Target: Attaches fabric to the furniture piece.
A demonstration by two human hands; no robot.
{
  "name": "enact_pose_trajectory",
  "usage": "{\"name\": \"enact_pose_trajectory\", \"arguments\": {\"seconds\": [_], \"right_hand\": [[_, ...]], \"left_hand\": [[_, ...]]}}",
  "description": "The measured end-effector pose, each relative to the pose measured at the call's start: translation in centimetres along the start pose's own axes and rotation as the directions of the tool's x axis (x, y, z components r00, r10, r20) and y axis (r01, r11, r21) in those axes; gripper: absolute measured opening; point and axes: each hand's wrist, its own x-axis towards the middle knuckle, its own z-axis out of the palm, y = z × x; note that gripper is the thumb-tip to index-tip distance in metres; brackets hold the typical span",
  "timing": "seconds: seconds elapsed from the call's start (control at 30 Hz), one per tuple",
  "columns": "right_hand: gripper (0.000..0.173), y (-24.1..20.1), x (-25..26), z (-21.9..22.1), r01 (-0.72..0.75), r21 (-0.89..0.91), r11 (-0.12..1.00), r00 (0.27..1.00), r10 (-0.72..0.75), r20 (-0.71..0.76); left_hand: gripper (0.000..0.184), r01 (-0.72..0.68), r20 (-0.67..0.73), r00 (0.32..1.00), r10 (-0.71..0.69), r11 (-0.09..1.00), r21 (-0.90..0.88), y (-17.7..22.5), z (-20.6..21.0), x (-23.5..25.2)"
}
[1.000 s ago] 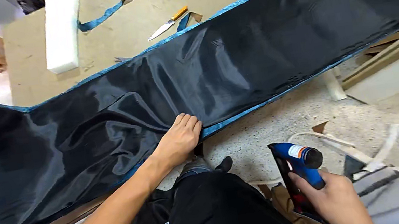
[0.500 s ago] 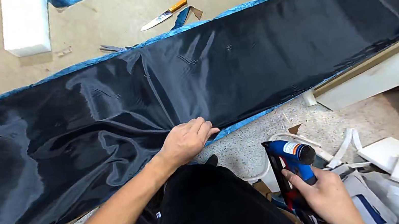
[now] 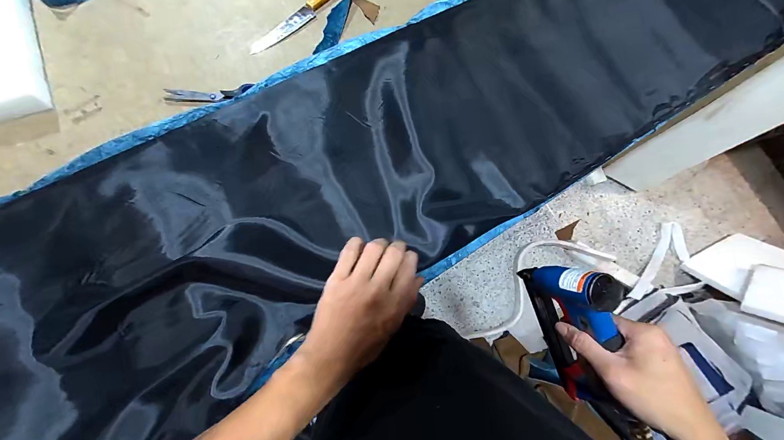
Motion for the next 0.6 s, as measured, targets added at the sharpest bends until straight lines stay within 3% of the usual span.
{"name": "enact_pose_trajectory", "arguments": {"seconds": [0.07, 0.2, 0.6], "right_hand": [[0.044, -0.1, 0.0, 0.3, 0.011, 0.004, 1.000, 1.000, -0.011, 0.005], [0.042, -0.5, -0.2, -0.2, 0.035, 0.011, 0.999, 0.999, -0.034, -0.002], [0.039, -3.0, 3.3, -3.8, -0.033, 0.140, 0.990, 0.999, 0.030, 0.018]], "left_hand": [[0.039, 0.010, 0.046, 0.999, -0.010, 1.000, -0.007, 1.4, 1.1, 1.7], [0.014, 0.007, 0.063, 0.998, -0.001, 0.996, -0.085, 2.2, 2.2, 2.7], [0.021, -0.172, 0.081, 0.981, 0.179, 0.981, -0.085, 1.3, 2.4, 3.0]]}}
